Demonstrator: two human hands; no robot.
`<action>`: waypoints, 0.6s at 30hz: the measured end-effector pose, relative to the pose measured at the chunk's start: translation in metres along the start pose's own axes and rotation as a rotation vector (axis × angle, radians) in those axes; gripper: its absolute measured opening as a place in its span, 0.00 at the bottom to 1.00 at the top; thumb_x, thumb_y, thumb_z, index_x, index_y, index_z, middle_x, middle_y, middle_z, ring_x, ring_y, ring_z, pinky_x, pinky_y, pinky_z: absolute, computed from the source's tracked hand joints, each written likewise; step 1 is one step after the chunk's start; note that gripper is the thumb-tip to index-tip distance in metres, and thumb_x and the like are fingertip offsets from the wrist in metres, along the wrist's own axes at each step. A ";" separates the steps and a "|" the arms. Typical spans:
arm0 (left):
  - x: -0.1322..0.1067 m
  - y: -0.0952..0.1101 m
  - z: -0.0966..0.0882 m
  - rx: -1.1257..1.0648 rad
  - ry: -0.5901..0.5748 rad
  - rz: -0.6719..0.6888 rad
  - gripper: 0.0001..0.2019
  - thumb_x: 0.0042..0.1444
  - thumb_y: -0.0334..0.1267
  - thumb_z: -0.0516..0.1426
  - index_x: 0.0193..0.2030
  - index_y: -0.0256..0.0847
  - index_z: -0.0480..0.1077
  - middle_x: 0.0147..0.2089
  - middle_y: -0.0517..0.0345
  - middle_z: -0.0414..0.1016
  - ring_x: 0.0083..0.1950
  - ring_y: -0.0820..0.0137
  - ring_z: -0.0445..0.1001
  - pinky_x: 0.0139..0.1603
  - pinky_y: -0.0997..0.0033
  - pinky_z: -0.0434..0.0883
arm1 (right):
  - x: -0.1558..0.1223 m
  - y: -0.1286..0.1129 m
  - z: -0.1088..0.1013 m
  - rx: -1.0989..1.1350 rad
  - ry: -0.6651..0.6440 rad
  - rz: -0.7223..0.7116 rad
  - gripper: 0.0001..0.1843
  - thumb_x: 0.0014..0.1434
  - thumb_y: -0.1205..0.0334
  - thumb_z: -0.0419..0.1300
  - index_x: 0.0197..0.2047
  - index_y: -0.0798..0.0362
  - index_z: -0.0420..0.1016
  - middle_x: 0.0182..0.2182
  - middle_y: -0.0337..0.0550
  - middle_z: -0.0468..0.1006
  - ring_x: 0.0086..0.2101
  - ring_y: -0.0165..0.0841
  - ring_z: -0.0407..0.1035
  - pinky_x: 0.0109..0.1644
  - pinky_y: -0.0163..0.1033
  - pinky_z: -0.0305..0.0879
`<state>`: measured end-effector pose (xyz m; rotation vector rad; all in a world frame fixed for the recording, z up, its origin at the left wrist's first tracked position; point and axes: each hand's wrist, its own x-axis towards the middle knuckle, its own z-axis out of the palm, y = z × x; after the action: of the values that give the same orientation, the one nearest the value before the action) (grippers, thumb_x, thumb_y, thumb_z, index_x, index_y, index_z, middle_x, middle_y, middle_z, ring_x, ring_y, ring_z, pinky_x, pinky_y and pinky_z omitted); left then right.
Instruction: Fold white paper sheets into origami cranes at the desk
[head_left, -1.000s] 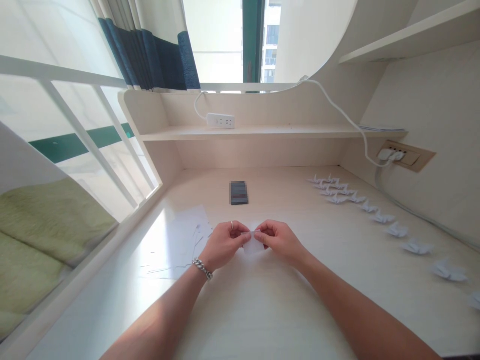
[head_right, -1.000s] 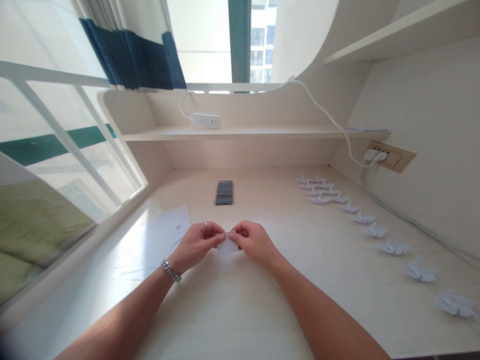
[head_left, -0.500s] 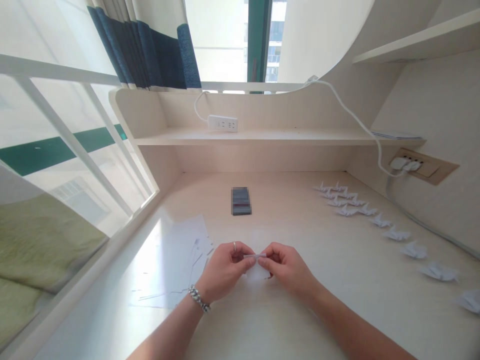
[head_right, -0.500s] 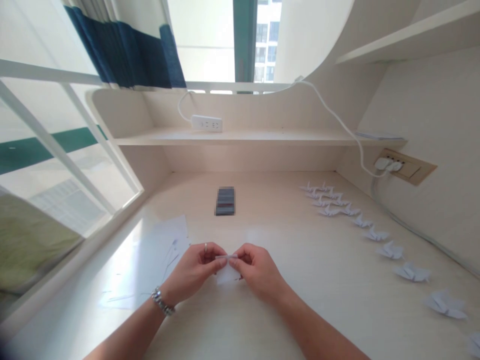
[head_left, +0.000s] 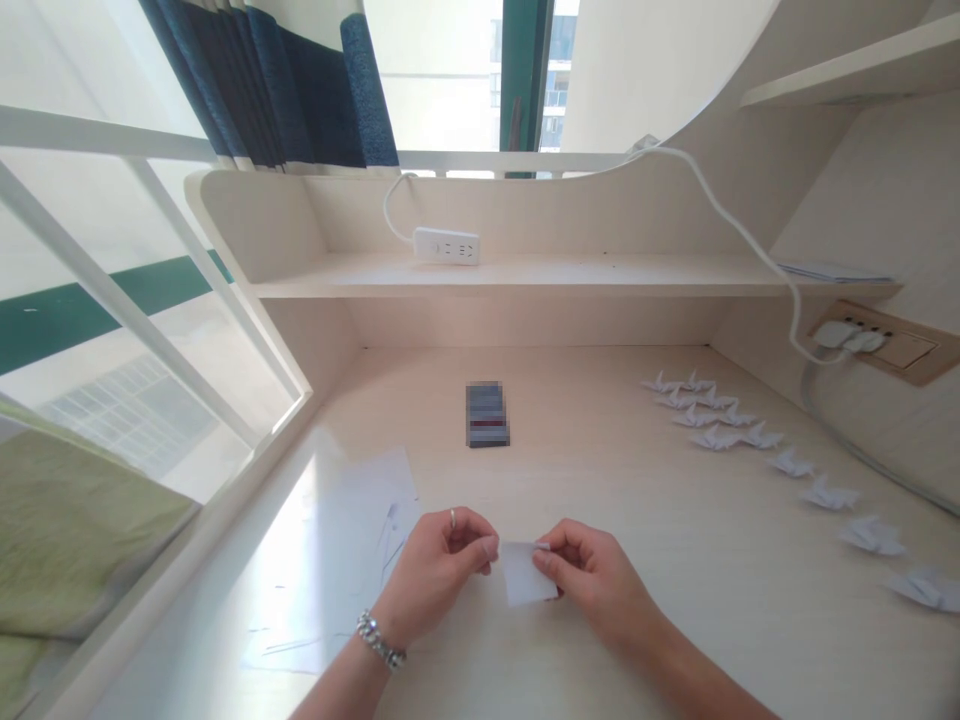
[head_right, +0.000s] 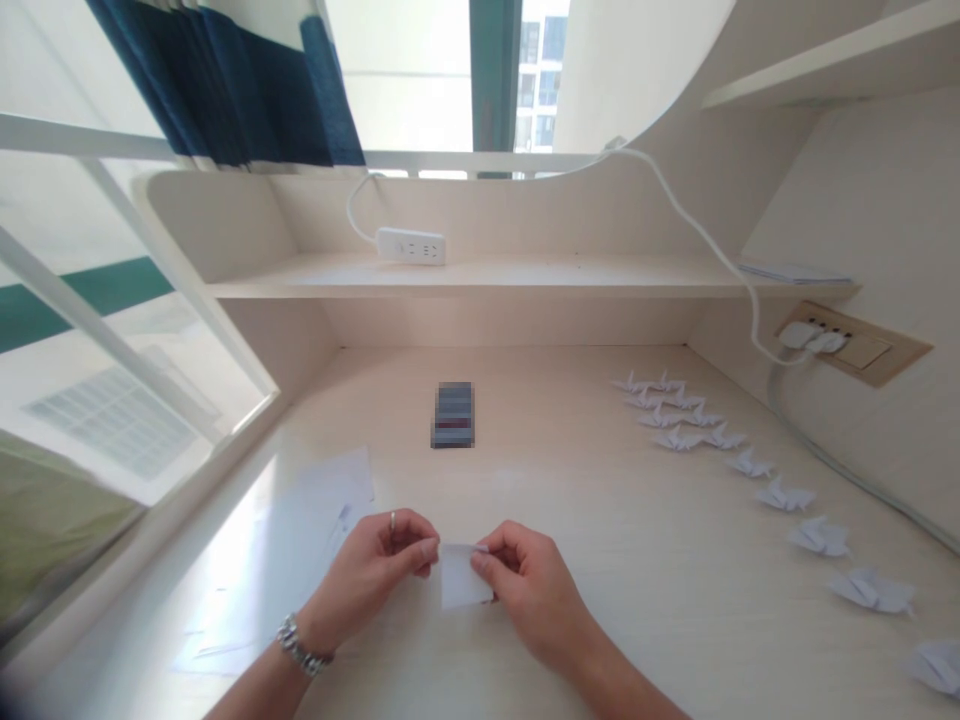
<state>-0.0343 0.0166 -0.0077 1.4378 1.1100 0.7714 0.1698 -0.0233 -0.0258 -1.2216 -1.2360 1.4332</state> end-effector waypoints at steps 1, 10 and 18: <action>0.000 0.000 0.000 -0.017 0.010 0.003 0.09 0.54 0.42 0.61 0.32 0.37 0.73 0.27 0.57 0.76 0.30 0.70 0.73 0.35 0.70 0.69 | 0.000 0.000 0.000 -0.002 0.008 0.003 0.11 0.55 0.53 0.64 0.31 0.53 0.74 0.24 0.39 0.75 0.26 0.31 0.68 0.31 0.36 0.62; -0.003 0.005 0.015 0.046 -0.048 -0.010 0.09 0.52 0.42 0.61 0.31 0.37 0.74 0.27 0.57 0.76 0.29 0.70 0.72 0.31 0.71 0.66 | -0.001 -0.001 0.003 -0.070 -0.014 -0.005 0.11 0.56 0.54 0.63 0.31 0.53 0.74 0.24 0.39 0.74 0.26 0.30 0.66 0.30 0.35 0.60; 0.002 0.006 -0.002 0.056 0.021 0.044 0.08 0.53 0.41 0.60 0.30 0.38 0.72 0.26 0.58 0.75 0.29 0.71 0.72 0.34 0.71 0.69 | 0.001 -0.005 0.002 -0.026 0.014 -0.010 0.13 0.53 0.52 0.64 0.29 0.53 0.72 0.23 0.38 0.74 0.25 0.30 0.67 0.30 0.36 0.64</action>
<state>-0.0337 0.0196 -0.0022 1.5084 1.1276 0.7936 0.1674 -0.0224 -0.0206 -1.2391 -1.2527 1.4030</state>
